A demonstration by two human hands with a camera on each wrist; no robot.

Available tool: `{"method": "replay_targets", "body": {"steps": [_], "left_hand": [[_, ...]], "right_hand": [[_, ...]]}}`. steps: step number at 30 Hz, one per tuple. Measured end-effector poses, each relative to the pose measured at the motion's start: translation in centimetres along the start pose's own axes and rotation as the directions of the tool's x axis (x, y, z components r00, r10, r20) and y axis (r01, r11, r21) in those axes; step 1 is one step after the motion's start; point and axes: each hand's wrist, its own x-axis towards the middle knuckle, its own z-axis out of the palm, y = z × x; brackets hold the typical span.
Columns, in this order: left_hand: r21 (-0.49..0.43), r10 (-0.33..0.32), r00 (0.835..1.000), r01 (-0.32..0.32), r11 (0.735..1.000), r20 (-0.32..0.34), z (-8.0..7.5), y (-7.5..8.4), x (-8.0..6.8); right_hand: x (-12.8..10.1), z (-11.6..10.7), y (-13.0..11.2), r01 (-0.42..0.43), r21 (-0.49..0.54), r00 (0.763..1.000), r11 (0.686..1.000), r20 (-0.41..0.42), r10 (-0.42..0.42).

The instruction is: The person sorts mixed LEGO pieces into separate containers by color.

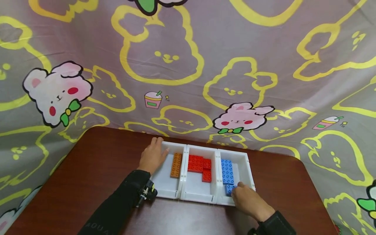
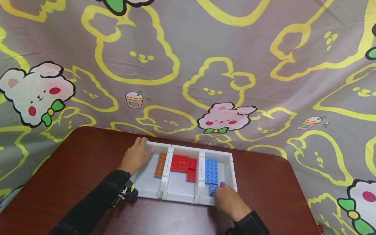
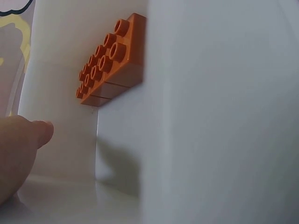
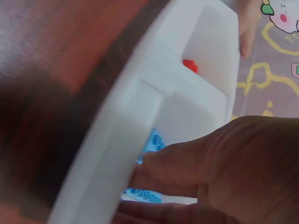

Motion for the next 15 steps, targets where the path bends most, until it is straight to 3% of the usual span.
{"method": "replay_targets", "body": {"steps": [4,7,12,15], "left_hand": [[0.003,-0.008,1.0,0.008,1.0,0.017,0.08,-0.08,-0.01],[0.005,-0.01,1.0,0.01,1.0,0.016,0.14,-0.1,-0.01],[0.011,0.008,1.0,-0.007,1.0,-0.008,0.17,-0.15,0.0],[0.015,0.018,1.0,-0.017,1.0,-0.016,0.19,-0.17,0.03]], "right_hand": [[-0.17,0.75,0.3,0.137,0.061,0.99,0.989,-0.03,-0.135],[-0.04,0.89,0.39,0.21,0.089,0.978,0.974,-0.007,-0.211],[0.07,0.77,0.29,0.216,0.138,0.975,0.967,0.024,-0.221],[0.01,0.54,0.2,0.151,0.198,0.986,0.968,0.032,-0.161]]}}
